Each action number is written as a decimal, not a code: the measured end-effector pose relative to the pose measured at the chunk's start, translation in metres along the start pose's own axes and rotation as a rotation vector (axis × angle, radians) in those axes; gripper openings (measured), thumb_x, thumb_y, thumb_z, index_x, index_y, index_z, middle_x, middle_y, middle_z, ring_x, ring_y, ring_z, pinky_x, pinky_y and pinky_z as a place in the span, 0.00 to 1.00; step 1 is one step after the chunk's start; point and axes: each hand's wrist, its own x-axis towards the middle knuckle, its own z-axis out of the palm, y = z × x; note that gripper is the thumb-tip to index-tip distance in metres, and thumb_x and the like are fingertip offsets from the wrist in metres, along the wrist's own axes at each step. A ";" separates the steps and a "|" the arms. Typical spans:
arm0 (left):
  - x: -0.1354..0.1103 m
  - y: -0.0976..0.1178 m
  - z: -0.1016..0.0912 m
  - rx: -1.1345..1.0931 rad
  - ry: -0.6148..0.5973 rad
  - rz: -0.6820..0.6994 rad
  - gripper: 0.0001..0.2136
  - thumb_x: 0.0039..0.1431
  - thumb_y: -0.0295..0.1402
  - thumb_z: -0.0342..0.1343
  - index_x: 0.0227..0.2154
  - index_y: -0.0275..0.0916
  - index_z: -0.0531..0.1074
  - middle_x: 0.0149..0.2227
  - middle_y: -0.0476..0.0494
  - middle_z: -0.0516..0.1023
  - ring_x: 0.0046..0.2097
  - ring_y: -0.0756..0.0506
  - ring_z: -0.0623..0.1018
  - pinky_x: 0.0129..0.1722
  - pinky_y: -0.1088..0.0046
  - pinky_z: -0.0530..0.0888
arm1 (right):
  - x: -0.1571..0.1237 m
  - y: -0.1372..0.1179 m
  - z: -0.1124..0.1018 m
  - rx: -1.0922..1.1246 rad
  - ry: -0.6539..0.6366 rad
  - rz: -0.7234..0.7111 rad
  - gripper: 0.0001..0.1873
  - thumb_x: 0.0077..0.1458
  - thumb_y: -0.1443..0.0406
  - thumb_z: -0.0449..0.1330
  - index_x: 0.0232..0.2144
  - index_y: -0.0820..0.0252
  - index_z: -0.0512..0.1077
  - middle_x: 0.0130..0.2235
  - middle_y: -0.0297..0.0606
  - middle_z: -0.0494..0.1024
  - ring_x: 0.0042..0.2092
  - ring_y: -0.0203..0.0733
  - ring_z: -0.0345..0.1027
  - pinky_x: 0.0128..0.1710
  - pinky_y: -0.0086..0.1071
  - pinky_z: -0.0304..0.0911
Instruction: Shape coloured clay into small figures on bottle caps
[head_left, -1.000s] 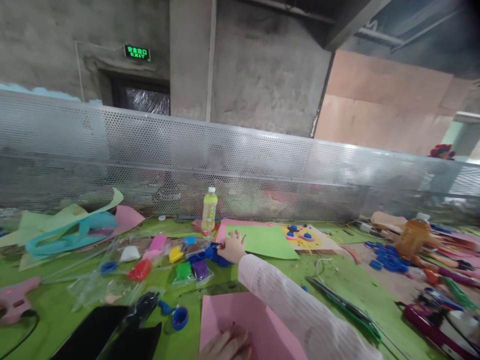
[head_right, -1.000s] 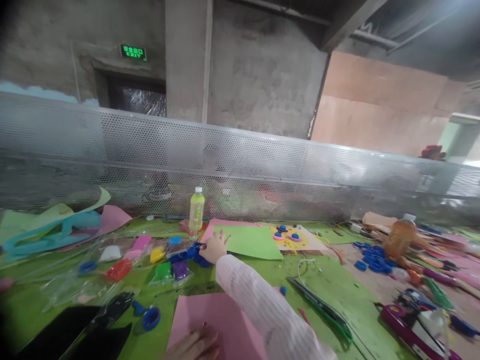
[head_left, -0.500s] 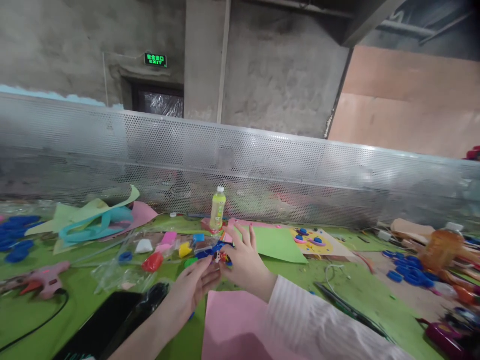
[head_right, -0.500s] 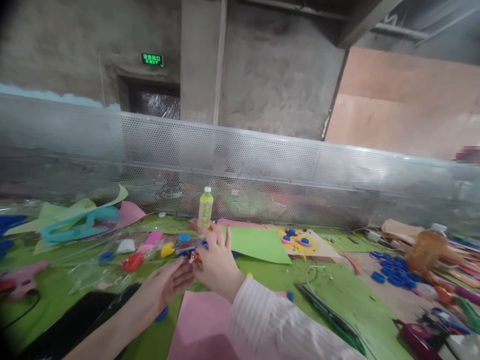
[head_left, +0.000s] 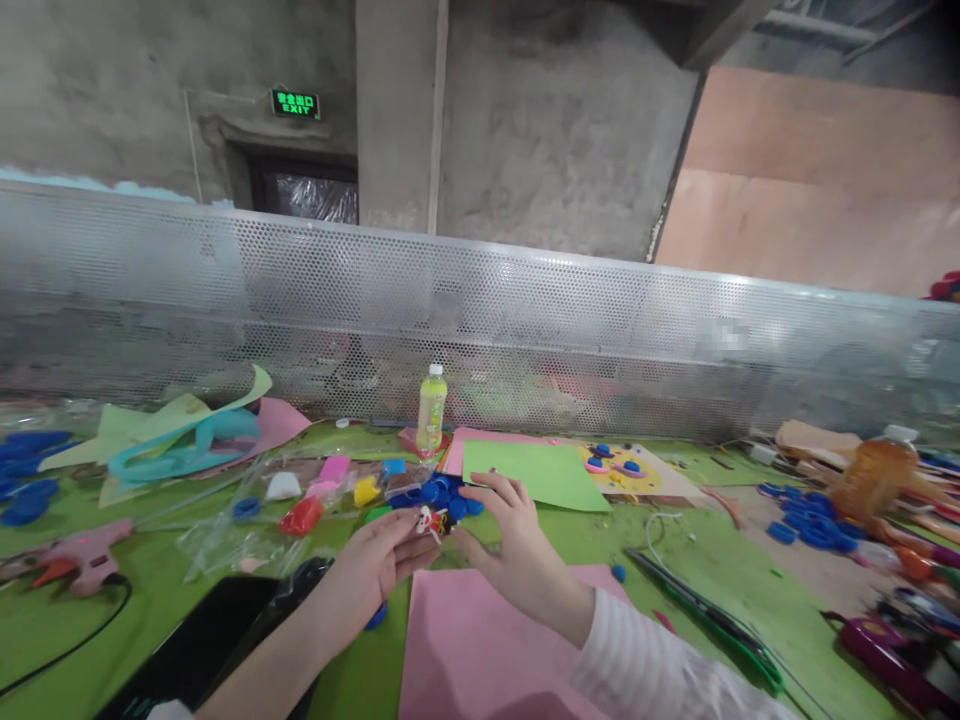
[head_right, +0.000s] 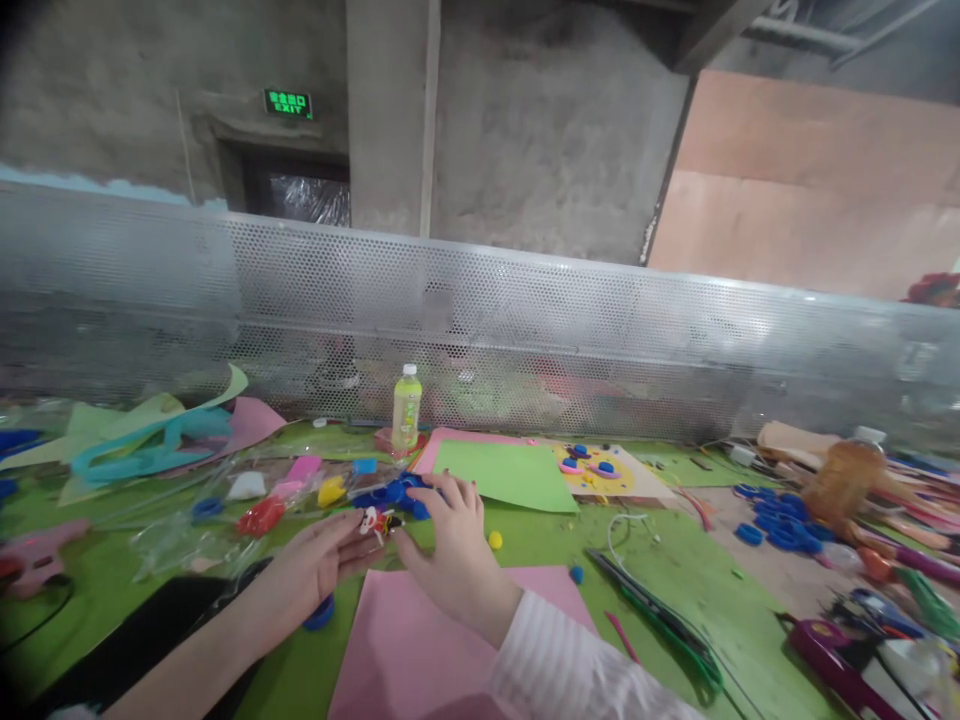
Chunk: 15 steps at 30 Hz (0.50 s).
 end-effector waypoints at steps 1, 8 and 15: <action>0.000 0.001 0.000 0.010 -0.001 -0.009 0.07 0.63 0.32 0.57 0.38 0.33 0.74 0.37 0.46 0.80 0.39 0.47 0.81 0.46 0.61 0.77 | -0.003 0.003 -0.001 0.044 -0.004 0.048 0.15 0.55 0.63 0.61 0.45 0.57 0.73 0.53 0.45 0.73 0.57 0.52 0.61 0.60 0.53 0.54; -0.005 0.005 0.001 0.085 -0.040 -0.050 0.05 0.62 0.30 0.59 0.38 0.34 0.74 0.37 0.46 0.80 0.39 0.46 0.80 0.45 0.62 0.77 | -0.011 0.013 0.009 0.329 -0.066 0.305 0.09 0.52 0.59 0.63 0.28 0.57 0.77 0.45 0.42 0.77 0.50 0.48 0.70 0.56 0.44 0.61; -0.003 0.001 -0.004 0.147 -0.076 -0.091 0.05 0.61 0.31 0.59 0.37 0.33 0.74 0.36 0.47 0.79 0.36 0.48 0.79 0.37 0.69 0.77 | -0.017 0.011 0.013 0.589 -0.137 0.473 0.11 0.49 0.58 0.63 0.31 0.59 0.79 0.42 0.41 0.81 0.46 0.47 0.74 0.50 0.39 0.65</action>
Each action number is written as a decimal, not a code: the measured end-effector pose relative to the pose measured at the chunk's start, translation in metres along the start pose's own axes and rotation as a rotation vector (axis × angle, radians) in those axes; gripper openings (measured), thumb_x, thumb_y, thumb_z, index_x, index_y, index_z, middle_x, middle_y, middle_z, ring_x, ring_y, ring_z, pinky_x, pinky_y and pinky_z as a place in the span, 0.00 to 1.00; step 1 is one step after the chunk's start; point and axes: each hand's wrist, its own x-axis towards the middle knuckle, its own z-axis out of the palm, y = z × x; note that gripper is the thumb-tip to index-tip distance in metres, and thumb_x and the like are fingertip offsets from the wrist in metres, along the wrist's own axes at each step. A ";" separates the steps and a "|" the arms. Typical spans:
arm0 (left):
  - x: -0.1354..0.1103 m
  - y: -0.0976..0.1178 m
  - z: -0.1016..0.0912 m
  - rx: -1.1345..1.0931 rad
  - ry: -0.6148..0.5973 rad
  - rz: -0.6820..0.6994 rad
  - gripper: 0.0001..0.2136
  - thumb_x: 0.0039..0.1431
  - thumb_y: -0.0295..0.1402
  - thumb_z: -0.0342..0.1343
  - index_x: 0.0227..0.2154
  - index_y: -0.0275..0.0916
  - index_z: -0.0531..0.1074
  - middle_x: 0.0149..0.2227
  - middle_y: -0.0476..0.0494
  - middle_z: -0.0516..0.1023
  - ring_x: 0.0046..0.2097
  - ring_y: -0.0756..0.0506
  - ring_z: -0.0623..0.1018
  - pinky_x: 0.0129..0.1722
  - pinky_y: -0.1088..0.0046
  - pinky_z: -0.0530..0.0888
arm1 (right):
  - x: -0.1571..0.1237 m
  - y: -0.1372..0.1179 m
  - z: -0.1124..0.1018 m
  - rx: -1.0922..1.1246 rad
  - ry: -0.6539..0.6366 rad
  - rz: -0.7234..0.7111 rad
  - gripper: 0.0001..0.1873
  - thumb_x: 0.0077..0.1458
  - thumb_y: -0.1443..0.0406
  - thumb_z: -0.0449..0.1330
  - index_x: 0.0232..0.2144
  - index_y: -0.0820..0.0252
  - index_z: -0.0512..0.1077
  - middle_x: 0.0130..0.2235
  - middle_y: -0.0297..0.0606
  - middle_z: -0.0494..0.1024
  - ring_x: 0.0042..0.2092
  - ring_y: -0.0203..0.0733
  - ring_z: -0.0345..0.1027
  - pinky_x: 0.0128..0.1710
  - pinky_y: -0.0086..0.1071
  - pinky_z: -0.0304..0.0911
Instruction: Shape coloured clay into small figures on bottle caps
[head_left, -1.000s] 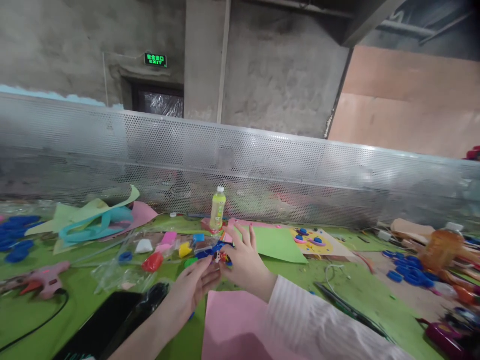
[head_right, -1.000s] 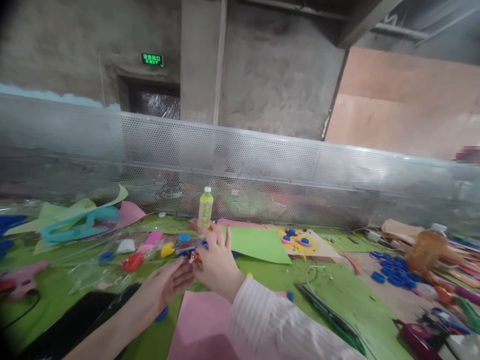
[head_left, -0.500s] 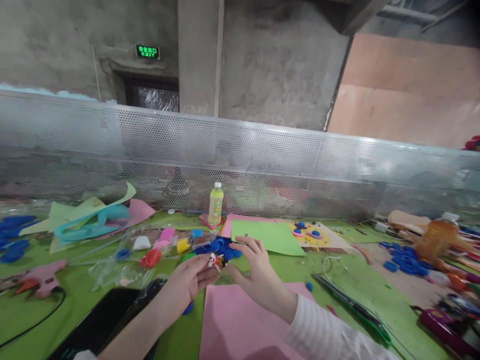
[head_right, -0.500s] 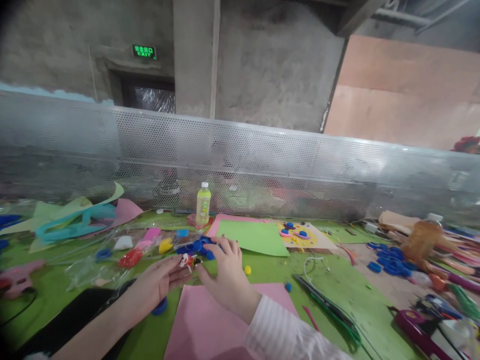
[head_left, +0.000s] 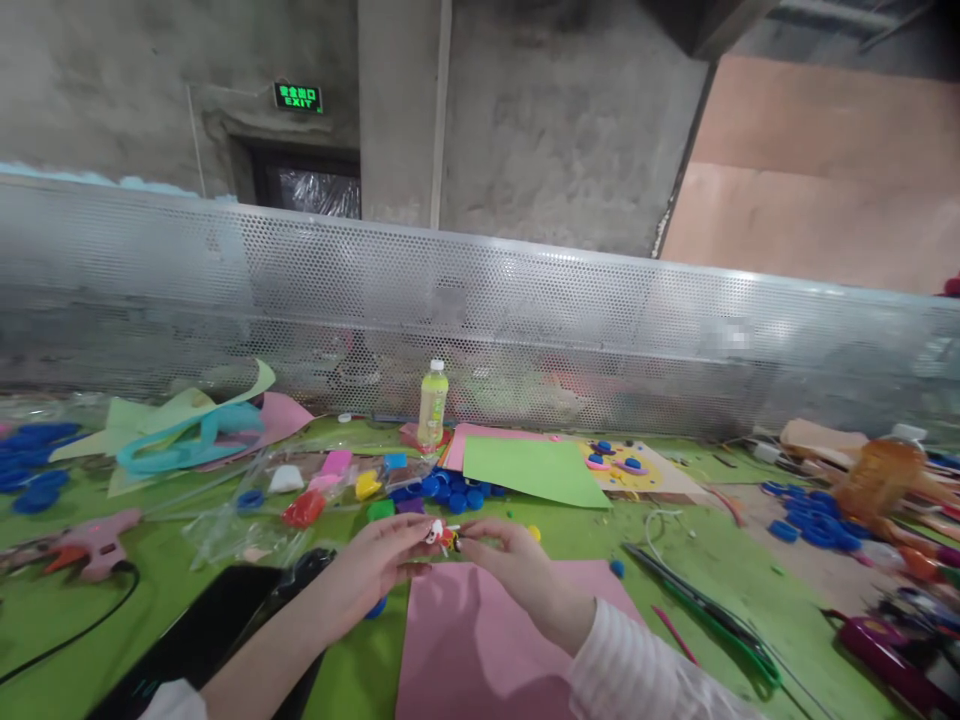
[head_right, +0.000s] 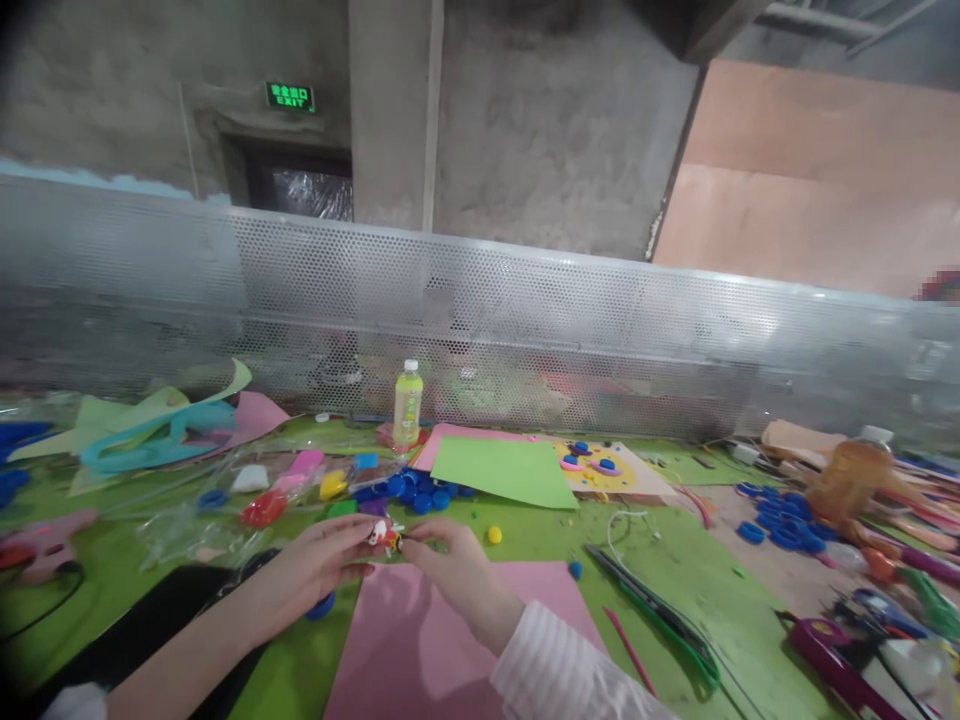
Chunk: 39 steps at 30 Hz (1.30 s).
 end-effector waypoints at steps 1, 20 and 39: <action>0.000 -0.001 -0.001 0.003 -0.007 -0.003 0.05 0.61 0.31 0.59 0.36 0.33 0.74 0.35 0.47 0.78 0.36 0.48 0.78 0.37 0.69 0.77 | -0.002 0.000 0.001 0.029 -0.011 0.025 0.12 0.50 0.58 0.62 0.33 0.59 0.79 0.41 0.41 0.82 0.46 0.47 0.74 0.49 0.39 0.66; -0.004 -0.014 0.001 0.137 -0.045 -0.182 0.15 0.65 0.43 0.53 0.39 0.35 0.72 0.33 0.47 0.76 0.31 0.49 0.76 0.30 0.71 0.74 | 0.029 -0.003 0.051 0.105 0.559 -0.173 0.22 0.50 0.50 0.58 0.35 0.61 0.77 0.40 0.46 0.71 0.45 0.51 0.66 0.49 0.43 0.61; -0.018 -0.014 0.008 0.333 -0.243 -0.182 0.15 0.64 0.43 0.53 0.38 0.34 0.75 0.33 0.46 0.80 0.33 0.48 0.79 0.36 0.67 0.75 | 0.027 0.010 0.035 0.410 0.674 -0.054 0.25 0.44 0.49 0.66 0.38 0.61 0.78 0.45 0.42 0.75 0.46 0.48 0.67 0.48 0.39 0.60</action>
